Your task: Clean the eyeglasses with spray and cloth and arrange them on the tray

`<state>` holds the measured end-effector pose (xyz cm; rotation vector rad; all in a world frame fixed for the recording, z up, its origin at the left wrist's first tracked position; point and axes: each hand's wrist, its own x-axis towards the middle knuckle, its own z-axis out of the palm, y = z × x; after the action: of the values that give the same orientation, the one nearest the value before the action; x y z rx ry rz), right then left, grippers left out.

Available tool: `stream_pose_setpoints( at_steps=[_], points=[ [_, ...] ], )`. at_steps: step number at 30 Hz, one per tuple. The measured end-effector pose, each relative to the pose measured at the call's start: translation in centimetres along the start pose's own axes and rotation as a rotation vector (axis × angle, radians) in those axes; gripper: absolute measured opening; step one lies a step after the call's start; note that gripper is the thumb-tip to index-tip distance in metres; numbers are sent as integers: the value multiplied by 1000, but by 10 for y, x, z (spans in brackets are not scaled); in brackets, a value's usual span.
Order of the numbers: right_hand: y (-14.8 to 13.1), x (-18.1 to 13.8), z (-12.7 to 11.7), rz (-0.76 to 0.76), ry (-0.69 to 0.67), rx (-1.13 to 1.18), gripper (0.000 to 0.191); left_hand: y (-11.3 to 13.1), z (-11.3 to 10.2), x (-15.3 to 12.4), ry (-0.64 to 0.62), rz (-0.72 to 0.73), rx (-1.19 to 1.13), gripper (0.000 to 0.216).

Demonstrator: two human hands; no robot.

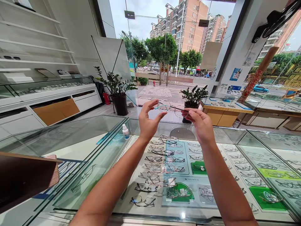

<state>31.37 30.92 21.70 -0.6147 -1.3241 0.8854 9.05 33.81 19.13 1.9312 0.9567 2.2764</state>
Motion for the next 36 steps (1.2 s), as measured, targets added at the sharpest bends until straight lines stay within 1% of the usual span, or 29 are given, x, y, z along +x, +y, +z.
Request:
stream_pose_setpoints(
  at_steps=[2,4,7,10,13,16,19,23,25,29,32,36],
  points=[
    [-2,1,-5,-48,1,-119,26,4,-4,4,-54,52,53,57],
    [-4,2,-8,-107,-20,-269,28,10,-8,7,-136,128,105,56],
    [-8,0,-8,-181,-109,-458,21,21,-12,11,-256,235,184,55],
    [-9,-2,-8,-216,-163,-518,14,32,-15,12,-324,284,249,53],
    [-9,0,-11,-194,-205,-516,13,38,-17,13,-368,297,270,53],
    [-8,2,-15,-137,-286,-462,14,41,-19,14,-427,253,192,53],
    [-7,3,-18,-31,-355,-375,17,40,-21,16,-483,141,16,55],
    [-6,4,-18,147,-416,-223,22,37,-21,17,-504,-3,-134,59],
    [-6,4,-18,193,-430,-170,23,35,-20,16,-502,-50,-192,59],
    [-5,5,-17,234,-429,-115,20,30,-18,15,-494,-109,-305,60],
    [-4,5,-15,261,-407,-78,22,24,-15,14,-488,-129,-341,61],
    [-3,4,-10,224,-335,-56,27,20,-11,12,-487,-132,-345,61]
  ],
)
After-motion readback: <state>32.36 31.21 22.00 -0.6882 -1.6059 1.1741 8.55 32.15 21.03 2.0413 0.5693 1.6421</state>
